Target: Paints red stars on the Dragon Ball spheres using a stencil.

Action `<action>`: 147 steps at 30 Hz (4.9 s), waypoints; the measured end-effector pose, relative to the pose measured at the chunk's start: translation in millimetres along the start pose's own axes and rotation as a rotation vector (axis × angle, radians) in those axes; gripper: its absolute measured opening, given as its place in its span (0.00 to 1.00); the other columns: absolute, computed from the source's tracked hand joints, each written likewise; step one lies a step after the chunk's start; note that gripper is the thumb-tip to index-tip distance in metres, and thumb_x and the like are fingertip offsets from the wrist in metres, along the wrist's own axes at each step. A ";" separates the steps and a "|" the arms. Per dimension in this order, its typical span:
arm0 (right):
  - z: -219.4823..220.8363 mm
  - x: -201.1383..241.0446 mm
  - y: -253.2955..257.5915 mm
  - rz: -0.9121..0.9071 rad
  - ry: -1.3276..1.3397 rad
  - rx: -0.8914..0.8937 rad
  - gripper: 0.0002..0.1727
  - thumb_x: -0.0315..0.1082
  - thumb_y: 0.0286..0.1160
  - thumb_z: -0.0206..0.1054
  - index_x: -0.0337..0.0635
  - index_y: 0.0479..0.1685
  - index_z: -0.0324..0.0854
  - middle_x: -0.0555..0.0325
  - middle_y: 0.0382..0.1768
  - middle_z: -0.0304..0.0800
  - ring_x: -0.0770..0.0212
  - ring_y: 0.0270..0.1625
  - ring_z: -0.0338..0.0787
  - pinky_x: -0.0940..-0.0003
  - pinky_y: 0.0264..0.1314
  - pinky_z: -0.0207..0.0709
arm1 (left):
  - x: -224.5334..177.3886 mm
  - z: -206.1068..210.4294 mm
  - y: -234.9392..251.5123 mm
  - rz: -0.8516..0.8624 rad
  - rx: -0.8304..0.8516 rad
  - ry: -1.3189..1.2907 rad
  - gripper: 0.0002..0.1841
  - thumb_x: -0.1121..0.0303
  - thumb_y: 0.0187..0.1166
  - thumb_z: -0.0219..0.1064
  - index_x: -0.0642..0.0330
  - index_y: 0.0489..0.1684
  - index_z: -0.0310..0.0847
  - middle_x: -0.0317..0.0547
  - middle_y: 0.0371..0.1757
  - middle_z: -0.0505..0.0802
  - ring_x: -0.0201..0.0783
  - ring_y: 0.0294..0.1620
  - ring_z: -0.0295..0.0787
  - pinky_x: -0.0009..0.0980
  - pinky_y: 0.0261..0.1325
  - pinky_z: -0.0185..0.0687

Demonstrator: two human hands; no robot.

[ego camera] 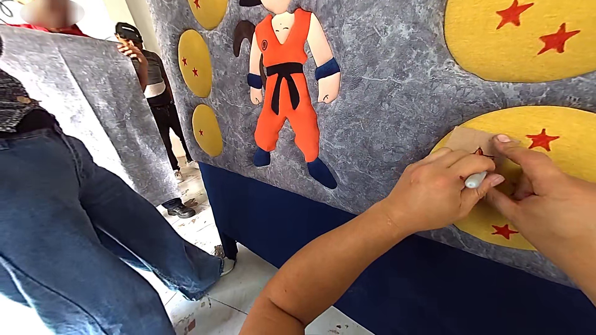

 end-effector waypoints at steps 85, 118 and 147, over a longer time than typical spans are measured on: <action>-8.0 14.1 3.0 -0.093 -0.145 -0.085 0.36 0.54 0.73 0.74 0.55 0.83 0.76 0.61 0.25 0.87 0.57 0.23 0.87 0.60 0.19 0.76 | 12.9 12.7 -10.4 -0.054 -0.179 0.006 0.10 0.69 0.84 0.67 0.66 0.51 0.89 0.44 0.47 0.95 0.31 0.49 0.93 0.28 0.54 0.90; -8.0 13.4 3.4 -0.079 -0.111 -0.042 0.35 0.53 0.77 0.72 0.56 0.85 0.74 0.62 0.24 0.87 0.58 0.23 0.87 0.61 0.19 0.76 | 5.2 12.9 -8.8 -0.130 -0.131 0.069 0.11 0.64 0.87 0.64 0.63 0.49 0.88 0.39 0.43 0.93 0.25 0.42 0.91 0.25 0.47 0.90; -6.7 12.0 3.0 -0.102 -0.120 -0.062 0.36 0.54 0.77 0.71 0.55 0.86 0.73 0.62 0.24 0.85 0.58 0.23 0.86 0.62 0.19 0.75 | 5.0 20.0 -18.8 -0.158 -0.206 -0.050 0.10 0.67 0.86 0.67 0.64 0.53 0.88 0.39 0.46 0.94 0.30 0.43 0.93 0.30 0.48 0.93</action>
Point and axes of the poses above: each hand's wrist, its own y-axis towards the middle knuckle, its own z-axis out of the palm, x = y × z, the point moved 1 cm from there along y, towards the middle knuckle
